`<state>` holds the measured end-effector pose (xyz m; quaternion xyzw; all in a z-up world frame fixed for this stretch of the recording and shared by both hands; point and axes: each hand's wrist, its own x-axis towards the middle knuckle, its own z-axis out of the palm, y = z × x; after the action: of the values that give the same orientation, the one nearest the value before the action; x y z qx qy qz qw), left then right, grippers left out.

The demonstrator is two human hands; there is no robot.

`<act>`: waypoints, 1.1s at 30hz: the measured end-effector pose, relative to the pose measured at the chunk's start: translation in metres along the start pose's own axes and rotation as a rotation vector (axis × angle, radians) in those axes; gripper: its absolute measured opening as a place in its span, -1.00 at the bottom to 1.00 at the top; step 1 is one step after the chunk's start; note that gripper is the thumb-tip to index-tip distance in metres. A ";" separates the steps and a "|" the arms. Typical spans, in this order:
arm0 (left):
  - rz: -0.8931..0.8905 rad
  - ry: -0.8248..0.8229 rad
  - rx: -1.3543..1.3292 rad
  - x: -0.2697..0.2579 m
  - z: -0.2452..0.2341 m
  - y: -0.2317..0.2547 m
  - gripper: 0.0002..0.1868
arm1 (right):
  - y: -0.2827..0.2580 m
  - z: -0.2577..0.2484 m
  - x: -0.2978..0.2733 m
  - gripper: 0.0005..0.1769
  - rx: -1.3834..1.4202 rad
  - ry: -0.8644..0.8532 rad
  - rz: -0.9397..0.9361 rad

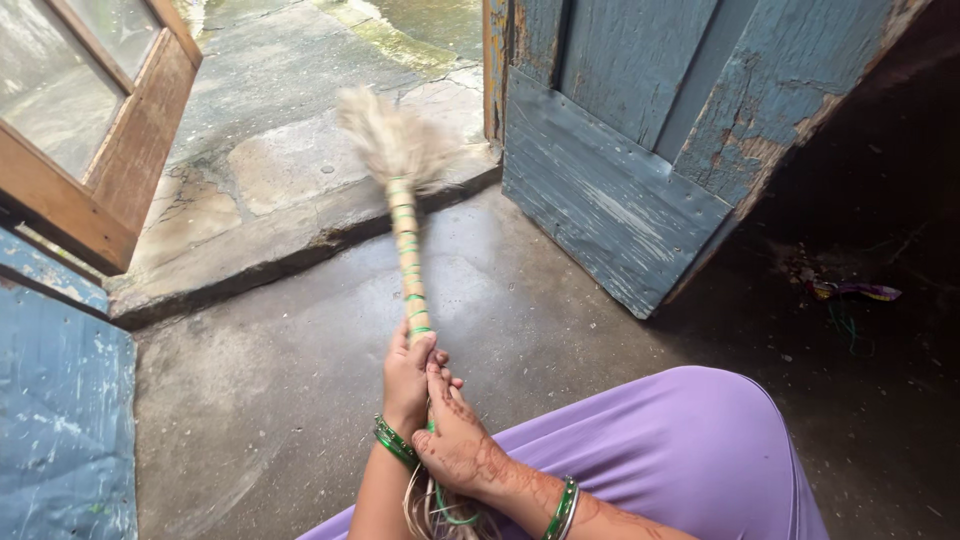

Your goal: The person is cleaning and adjusting a grass broom by hand, removing loose debris and shaking it.

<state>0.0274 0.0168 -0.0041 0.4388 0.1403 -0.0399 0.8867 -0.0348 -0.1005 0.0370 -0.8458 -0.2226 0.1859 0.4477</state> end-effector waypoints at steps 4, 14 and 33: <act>0.188 0.102 0.220 -0.023 0.023 0.021 -0.29 | 0.000 -0.009 -0.011 0.03 0.208 0.072 -0.145; -0.135 -0.166 0.118 -0.023 0.007 0.014 -0.26 | -0.031 0.018 -0.021 0.18 0.122 0.053 0.229; 0.316 0.815 0.843 -0.070 0.012 0.029 -0.16 | 0.002 -0.005 0.000 0.08 0.931 -0.371 0.080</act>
<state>-0.0309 0.0216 0.0452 0.7476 0.3737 0.2114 0.5067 -0.0312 -0.1049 0.0383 -0.5168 -0.1593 0.4299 0.7230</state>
